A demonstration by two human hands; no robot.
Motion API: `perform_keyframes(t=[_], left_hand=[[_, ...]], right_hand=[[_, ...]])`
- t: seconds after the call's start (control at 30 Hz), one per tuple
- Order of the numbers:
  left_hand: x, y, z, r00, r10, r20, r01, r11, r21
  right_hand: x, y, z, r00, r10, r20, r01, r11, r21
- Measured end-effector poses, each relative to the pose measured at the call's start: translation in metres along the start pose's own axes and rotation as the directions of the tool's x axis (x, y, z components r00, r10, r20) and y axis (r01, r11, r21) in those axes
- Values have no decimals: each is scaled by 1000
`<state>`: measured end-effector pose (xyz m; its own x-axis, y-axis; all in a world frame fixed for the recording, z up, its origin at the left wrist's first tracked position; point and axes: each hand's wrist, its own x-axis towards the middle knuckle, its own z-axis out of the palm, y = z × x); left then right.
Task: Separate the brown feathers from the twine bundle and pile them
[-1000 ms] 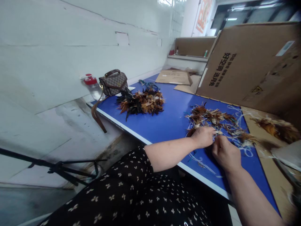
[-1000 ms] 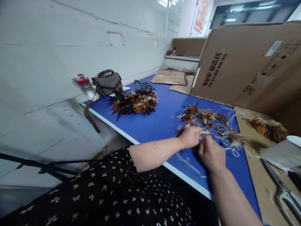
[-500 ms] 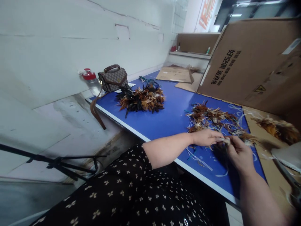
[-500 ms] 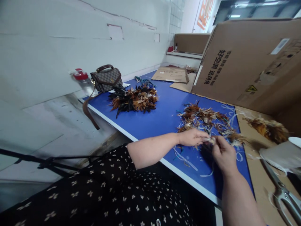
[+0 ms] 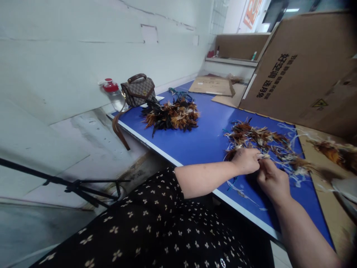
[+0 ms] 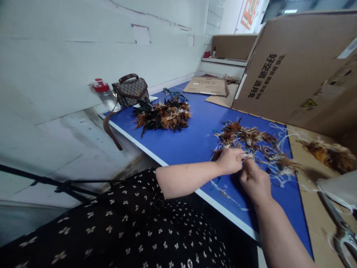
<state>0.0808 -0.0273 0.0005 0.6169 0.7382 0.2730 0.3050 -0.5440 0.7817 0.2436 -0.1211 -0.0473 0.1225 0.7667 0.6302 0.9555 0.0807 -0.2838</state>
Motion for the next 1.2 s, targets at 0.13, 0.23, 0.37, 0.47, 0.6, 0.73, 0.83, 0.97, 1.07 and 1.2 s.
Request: perform_keyframes(t=[0.13, 0.23, 0.37, 0.47, 0.6, 0.73, 0.83, 0.97, 1.07, 1.2], left_hand=[[4, -5, -3, 995, 62, 81, -67, 996, 56], [6, -10, -7, 988, 94, 125, -102, 993, 55], [8, -12, -7, 980, 134, 146, -135, 991, -2], [7, -10, -4, 969, 143, 200, -119, 985, -123], [6, -10, -4, 930, 104, 352, 51, 913, -405], [11, -11, -10, 939, 124, 321, 40, 887, -460], [16, -13, -13, 948, 172, 267, -41, 900, -434], [20, -18, -10, 956, 154, 249, -32, 901, -433], [23, -22, -6, 964, 136, 228, -11, 879, -477], [26, -26, -7, 961, 192, 199, -76, 876, -477]], right_hand=[[1, -5, -4, 1000, -17, -23, 16, 998, -53], [2, -6, -7, 999, -24, -39, 21, 997, -75], [1, -2, -9, 996, 2, -85, -9, 997, -83], [1, 3, -11, 987, 47, -154, -61, 994, -87], [1, 8, -13, 979, 79, -187, -93, 994, -66], [1, 8, -17, 982, 86, -167, -93, 995, -31], [2, 6, -19, 984, 91, -150, -93, 996, -6], [3, 3, -23, 987, 97, -126, -92, 995, 48], [3, -1, -26, 986, 120, -117, -107, 988, 112], [5, -9, -33, 981, 174, -80, -152, 963, 224]])
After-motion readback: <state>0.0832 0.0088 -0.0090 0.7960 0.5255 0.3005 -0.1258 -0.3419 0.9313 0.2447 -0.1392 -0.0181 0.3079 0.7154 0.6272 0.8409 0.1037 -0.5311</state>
